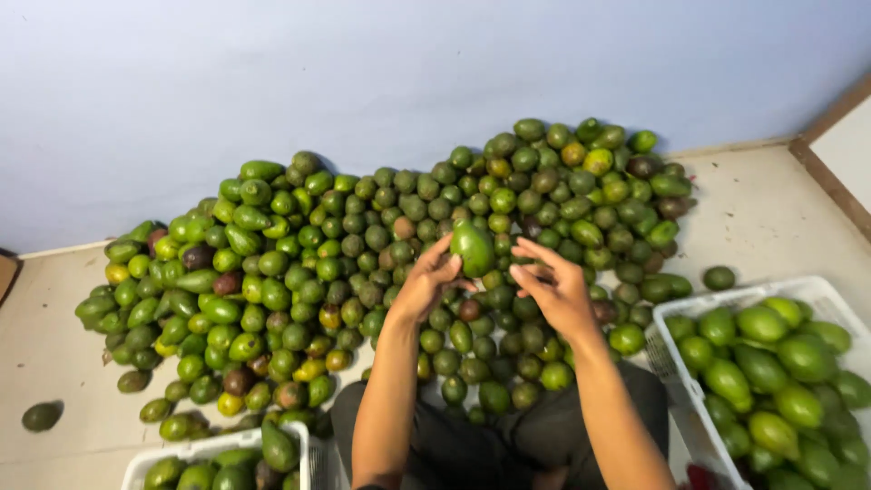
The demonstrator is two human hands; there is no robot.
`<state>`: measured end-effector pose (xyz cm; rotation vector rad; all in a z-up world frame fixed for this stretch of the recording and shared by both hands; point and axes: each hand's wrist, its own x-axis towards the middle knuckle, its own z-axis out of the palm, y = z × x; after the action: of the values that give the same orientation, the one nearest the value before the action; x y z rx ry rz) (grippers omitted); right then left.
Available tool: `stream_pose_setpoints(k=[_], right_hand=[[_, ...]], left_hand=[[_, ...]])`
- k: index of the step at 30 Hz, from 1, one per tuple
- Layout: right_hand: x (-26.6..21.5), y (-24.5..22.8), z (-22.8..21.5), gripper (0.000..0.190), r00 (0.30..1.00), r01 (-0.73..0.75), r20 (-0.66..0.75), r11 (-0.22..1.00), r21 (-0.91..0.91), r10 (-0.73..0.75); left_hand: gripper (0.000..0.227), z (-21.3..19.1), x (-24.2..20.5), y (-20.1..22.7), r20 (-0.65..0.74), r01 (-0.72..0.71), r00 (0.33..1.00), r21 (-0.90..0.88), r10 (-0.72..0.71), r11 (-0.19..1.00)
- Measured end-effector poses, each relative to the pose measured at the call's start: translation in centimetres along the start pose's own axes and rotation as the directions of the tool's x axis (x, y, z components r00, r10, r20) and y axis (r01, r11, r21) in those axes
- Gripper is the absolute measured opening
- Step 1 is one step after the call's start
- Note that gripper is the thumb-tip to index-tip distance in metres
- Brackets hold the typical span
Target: The person sits on the floor and sorts green avocados from a large pile into white plastic crates. They pick up individual avocados, inspect them, and place them into the crates.
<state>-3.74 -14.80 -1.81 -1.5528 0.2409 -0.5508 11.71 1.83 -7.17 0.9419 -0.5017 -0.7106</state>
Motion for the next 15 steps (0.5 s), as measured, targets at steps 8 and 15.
stream_pose_setpoints(k=[8, 15], right_hand=[[-3.1, -2.1, -1.5, 0.052, 1.0, 0.018, 0.013, 0.997, 0.074, -0.019], [-3.6, -4.4, -1.7, 0.044, 0.999, -0.035, -0.008, 0.979, 0.199, 0.037]], left_hand=[[0.053, 6.4, -3.7, 1.4, 0.023, 0.029, 0.999, 0.077, -0.031, 0.997], [0.065, 9.7, -5.3, 5.8, 0.231, -0.187, 0.965, 0.275, 0.124, 0.943]])
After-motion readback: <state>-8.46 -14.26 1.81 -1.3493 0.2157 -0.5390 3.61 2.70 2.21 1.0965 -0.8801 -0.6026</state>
